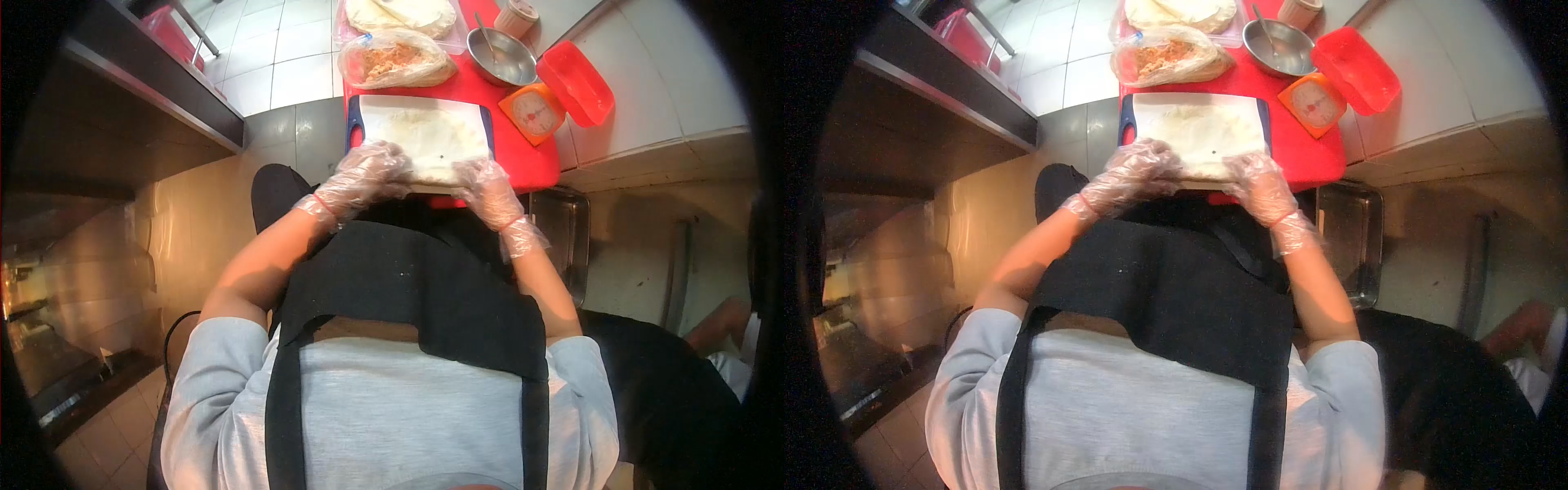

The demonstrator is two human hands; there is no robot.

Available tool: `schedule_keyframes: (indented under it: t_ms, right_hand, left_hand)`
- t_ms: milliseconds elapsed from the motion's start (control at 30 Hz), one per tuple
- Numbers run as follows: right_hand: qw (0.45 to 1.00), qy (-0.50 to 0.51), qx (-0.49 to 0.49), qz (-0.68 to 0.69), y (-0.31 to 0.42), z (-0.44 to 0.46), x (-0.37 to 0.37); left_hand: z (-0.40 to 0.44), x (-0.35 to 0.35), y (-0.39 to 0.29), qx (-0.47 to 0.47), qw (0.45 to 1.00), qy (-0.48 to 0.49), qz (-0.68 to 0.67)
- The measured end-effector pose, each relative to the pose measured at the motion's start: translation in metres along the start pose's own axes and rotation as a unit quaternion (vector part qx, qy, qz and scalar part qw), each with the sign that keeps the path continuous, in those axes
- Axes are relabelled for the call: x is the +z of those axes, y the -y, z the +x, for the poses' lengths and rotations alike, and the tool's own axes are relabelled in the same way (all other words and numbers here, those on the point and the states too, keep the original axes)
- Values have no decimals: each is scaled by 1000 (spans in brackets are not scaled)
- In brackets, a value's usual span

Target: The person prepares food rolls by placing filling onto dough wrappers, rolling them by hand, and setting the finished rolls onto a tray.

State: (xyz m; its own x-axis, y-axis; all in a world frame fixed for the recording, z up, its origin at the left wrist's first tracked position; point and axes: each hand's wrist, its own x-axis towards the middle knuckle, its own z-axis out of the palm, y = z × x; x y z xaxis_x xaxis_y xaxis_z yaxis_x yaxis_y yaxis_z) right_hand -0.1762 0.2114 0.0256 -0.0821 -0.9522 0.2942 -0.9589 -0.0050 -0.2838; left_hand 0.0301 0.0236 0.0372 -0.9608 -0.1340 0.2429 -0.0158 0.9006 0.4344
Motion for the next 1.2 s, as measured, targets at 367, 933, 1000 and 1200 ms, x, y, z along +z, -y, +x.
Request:
schedule_keyframes:
  t_ms: [367,933,1000,1200]
  right_hand:
    - [986,-128,-103,-21,21,4,43]
    - [993,-105,-47,0,6,16,55]
    - [999,-33,-32,-13,-1,17,61]
    - [995,-88,-38,24,-8,17,54]
  left_hand:
    - [4,54,6,-50,993,-49,-98]
    - [27,37,13,-55,998,34,23]
    - [20,38,3,5,998,-50,26]
    - [37,53,18,-15,997,-45,58]
